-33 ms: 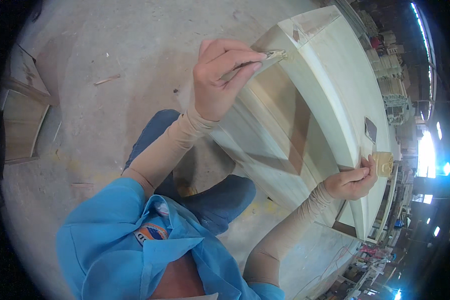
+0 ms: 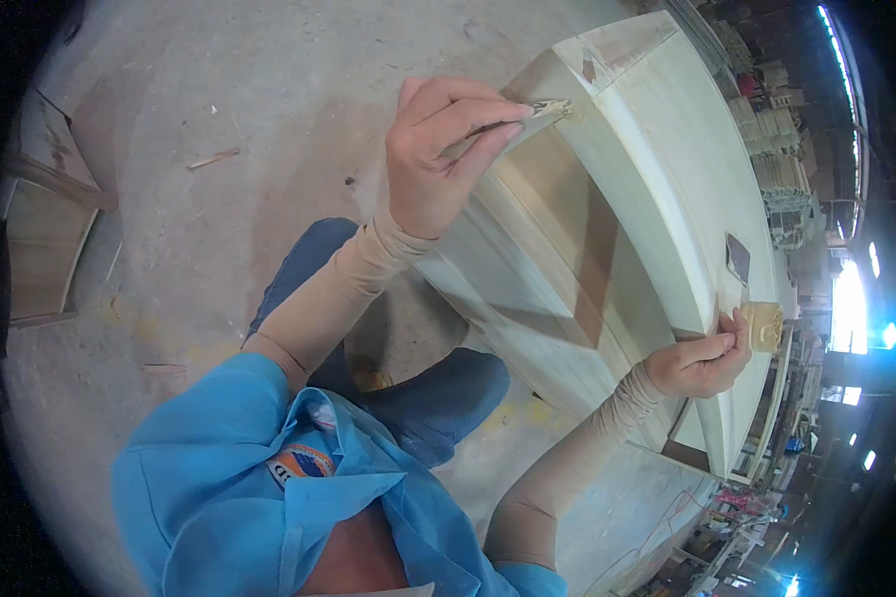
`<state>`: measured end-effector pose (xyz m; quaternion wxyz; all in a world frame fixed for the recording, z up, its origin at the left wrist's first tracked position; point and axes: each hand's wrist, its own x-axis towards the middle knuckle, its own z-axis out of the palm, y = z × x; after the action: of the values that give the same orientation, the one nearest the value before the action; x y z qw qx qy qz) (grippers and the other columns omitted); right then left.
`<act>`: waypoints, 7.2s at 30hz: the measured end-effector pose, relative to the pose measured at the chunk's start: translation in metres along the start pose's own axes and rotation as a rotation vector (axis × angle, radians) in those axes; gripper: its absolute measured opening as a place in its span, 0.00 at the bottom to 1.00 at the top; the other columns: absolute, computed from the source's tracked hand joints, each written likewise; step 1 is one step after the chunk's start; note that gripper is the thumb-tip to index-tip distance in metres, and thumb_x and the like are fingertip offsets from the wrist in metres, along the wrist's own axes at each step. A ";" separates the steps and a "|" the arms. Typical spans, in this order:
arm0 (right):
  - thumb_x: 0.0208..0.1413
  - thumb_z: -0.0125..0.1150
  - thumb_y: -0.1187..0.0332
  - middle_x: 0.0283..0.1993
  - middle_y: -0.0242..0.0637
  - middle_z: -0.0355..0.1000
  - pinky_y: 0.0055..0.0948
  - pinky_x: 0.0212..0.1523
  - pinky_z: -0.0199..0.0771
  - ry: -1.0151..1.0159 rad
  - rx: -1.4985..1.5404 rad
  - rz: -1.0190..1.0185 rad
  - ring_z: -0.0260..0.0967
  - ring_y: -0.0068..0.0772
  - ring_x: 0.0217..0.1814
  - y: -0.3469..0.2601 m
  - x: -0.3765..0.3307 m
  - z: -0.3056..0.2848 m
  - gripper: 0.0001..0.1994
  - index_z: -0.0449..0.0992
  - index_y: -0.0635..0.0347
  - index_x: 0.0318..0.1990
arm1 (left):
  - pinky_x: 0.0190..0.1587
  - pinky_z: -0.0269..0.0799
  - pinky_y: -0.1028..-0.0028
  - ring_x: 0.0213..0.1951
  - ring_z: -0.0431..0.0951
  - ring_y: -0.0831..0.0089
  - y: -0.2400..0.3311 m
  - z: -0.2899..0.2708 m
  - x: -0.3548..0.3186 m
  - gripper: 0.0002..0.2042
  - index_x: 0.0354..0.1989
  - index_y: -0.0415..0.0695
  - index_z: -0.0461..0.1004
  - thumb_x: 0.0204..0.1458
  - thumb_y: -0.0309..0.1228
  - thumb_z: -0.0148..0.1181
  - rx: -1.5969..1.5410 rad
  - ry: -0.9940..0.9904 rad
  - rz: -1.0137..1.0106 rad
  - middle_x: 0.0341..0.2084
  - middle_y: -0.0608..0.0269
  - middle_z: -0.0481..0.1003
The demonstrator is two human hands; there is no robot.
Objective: The person sits on the floor and uses a putty knife to apply a yellowish filler substance to the edges and joints of a wooden furniture frame. They repeatedly scoop the filler from a container and smooth it into the gaps along the wood.
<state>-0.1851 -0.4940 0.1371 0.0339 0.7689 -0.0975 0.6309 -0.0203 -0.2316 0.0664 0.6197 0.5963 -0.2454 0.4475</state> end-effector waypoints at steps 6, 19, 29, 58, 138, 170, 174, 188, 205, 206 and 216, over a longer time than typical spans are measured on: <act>0.66 0.43 0.70 0.37 0.46 0.78 0.38 0.40 0.76 0.002 -0.008 0.017 0.75 0.41 0.37 -0.005 0.000 0.001 0.16 0.80 0.69 0.45 | 0.45 0.62 0.75 0.36 0.76 0.78 -0.011 -0.001 -0.011 0.11 0.37 0.52 0.86 0.46 0.21 0.71 -0.008 -0.098 0.075 0.32 0.75 0.82; 0.66 0.43 0.70 0.36 0.46 0.77 0.38 0.40 0.75 0.004 -0.007 0.019 0.74 0.42 0.37 -0.007 0.000 0.000 0.16 0.80 0.69 0.44 | 0.44 0.65 0.75 0.37 0.75 0.76 -0.015 -0.007 0.000 0.12 0.37 0.54 0.86 0.45 0.23 0.72 -0.054 -0.161 0.076 0.34 0.76 0.82; 0.66 0.43 0.70 0.36 0.46 0.77 0.39 0.41 0.75 0.002 -0.014 0.001 0.75 0.43 0.37 -0.005 0.001 0.000 0.16 0.80 0.69 0.44 | 0.41 0.67 0.74 0.34 0.73 0.73 -0.017 -0.009 0.017 0.13 0.38 0.54 0.86 0.43 0.22 0.72 -0.059 -0.158 0.137 0.33 0.76 0.82; 0.65 0.43 0.71 0.37 0.47 0.77 0.38 0.42 0.76 -0.003 -0.001 0.022 0.75 0.42 0.37 -0.004 0.001 0.000 0.16 0.80 0.70 0.45 | 0.41 0.68 0.74 0.35 0.71 0.73 -0.033 -0.020 0.024 0.11 0.38 0.55 0.87 0.46 0.25 0.71 -0.078 -0.278 0.162 0.34 0.75 0.82; 0.66 0.45 0.70 0.37 0.45 0.78 0.38 0.41 0.76 -0.016 0.000 0.033 0.76 0.41 0.37 -0.008 0.000 -0.001 0.16 0.81 0.66 0.45 | 0.42 0.64 0.75 0.33 0.74 0.74 -0.023 -0.007 0.000 0.11 0.37 0.52 0.86 0.45 0.22 0.72 -0.015 -0.130 0.149 0.34 0.74 0.82; 0.59 0.50 0.74 0.31 0.40 0.76 0.39 0.38 0.68 -0.013 0.025 0.014 0.73 0.42 0.33 -0.018 0.008 -0.004 0.12 0.81 0.60 0.43 | 0.45 0.67 0.71 0.39 0.75 0.70 -0.018 -0.016 0.006 0.15 0.41 0.46 0.85 0.47 0.15 0.67 -0.165 -0.243 -0.068 0.36 0.65 0.81; 0.60 0.49 0.73 0.33 0.33 0.75 0.36 0.44 0.61 -0.036 -0.045 0.073 0.72 0.36 0.37 -0.017 0.007 -0.006 0.12 0.81 0.54 0.43 | 0.46 0.66 0.71 0.38 0.75 0.70 -0.010 -0.014 0.006 0.15 0.41 0.46 0.85 0.45 0.15 0.68 -0.145 -0.332 -0.008 0.36 0.65 0.82; 0.60 0.48 0.75 0.32 0.36 0.74 0.36 0.43 0.63 -0.069 -0.102 0.073 0.71 0.37 0.36 -0.022 0.008 -0.011 0.11 0.79 0.58 0.41 | 0.40 0.69 0.77 0.39 0.74 0.73 -0.011 -0.011 0.004 0.13 0.41 0.40 0.84 0.49 0.13 0.66 -0.285 -0.455 -0.128 0.37 0.63 0.76; 0.56 0.60 0.62 0.35 0.35 0.67 0.41 0.40 0.62 -0.247 0.058 -0.038 0.64 0.40 0.35 -0.017 0.016 -0.021 0.13 0.80 0.51 0.48 | 0.34 0.69 0.77 0.33 0.71 0.78 -0.014 -0.026 -0.019 0.07 0.41 0.34 0.76 0.67 0.25 0.53 -0.333 -0.196 -0.467 0.39 0.62 0.73; 0.56 0.61 0.60 0.37 0.35 0.67 0.41 0.41 0.63 -0.298 0.082 -0.074 0.65 0.40 0.37 -0.010 0.017 -0.026 0.15 0.79 0.52 0.50 | 0.34 0.69 0.77 0.33 0.71 0.78 0.005 -0.024 -0.018 0.07 0.40 0.34 0.76 0.67 0.25 0.53 -0.325 -0.163 -0.469 0.39 0.62 0.74; 0.57 0.64 0.53 0.55 0.38 0.74 0.38 0.56 0.73 -0.336 0.080 -0.341 0.73 0.39 0.57 0.014 0.011 -0.025 0.23 0.78 0.54 0.56 | 0.34 0.70 0.77 0.35 0.72 0.81 0.074 -0.014 -0.067 0.10 0.48 0.38 0.76 0.70 0.31 0.51 -0.238 -0.036 -0.510 0.42 0.61 0.76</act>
<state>-0.2102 -0.5049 0.1521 0.0926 0.8691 0.0546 0.4829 -0.1180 -0.2442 0.0466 0.7735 0.5695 -0.1492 0.2347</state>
